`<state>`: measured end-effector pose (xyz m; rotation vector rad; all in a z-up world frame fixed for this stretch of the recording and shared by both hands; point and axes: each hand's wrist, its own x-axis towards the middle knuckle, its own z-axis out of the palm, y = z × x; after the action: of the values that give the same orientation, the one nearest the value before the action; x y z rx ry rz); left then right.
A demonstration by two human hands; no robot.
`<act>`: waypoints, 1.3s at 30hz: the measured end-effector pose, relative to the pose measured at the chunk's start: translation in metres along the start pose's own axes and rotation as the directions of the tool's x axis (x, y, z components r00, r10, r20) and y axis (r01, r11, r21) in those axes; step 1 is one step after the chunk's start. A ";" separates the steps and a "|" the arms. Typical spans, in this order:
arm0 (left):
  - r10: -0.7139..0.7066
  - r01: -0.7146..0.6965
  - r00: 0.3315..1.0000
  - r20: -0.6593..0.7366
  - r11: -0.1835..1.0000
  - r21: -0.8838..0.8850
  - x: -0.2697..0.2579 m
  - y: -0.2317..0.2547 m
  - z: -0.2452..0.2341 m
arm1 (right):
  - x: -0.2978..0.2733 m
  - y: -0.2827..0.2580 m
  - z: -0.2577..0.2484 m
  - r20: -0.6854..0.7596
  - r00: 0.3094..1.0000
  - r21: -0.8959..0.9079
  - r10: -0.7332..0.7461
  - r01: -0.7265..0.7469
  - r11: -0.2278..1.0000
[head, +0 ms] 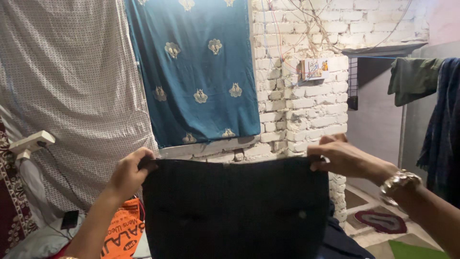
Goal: The person folds various pairs of trousers and pants on a bed and places them into a blue storage bag. The process involves unfolding, smoothing, and folding each garment before stacking them inside the bag.
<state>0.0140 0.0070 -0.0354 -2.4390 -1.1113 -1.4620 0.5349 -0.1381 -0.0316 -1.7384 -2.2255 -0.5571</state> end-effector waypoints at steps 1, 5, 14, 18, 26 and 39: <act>-0.060 0.060 0.998 -0.006 0.998 0.001 -0.003 0.001 -0.001 | 0.001 -0.001 -0.005 -0.075 0.997 -0.012 -0.010 0.009 1.000; 0.004 0.000 0.995 -0.098 0.999 0.038 -0.005 0.017 -0.006 | 0.002 0.012 0.005 -0.243 0.965 -0.064 0.095 -0.114 0.991; 0.254 -0.217 0.865 -0.433 0.967 0.135 -0.017 0.065 -0.026 | 0.007 0.068 0.036 -0.378 0.875 0.897 0.301 0.265 0.355; 0.366 -0.428 0.774 -0.516 0.904 -0.001 0.028 0.088 0.051 | 0.079 0.000 0.029 -0.438 0.891 0.876 -0.117 0.452 0.166; 0.253 0.055 0.967 -0.022 -0.294 -0.954 0.062 0.106 0.213 | 0.126 -0.109 0.047 -0.526 0.851 0.845 0.004 0.523 -0.110; -0.135 0.160 0.848 0.513 0.987 -0.005 0.069 0.126 0.149 | 0.132 -0.113 0.110 -0.388 0.833 0.909 0.395 0.274 0.314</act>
<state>0.2208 0.0141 -0.0253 -2.9309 -1.3901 -0.8799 0.3962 0.0021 -0.0882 -0.7937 -1.4212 0.3060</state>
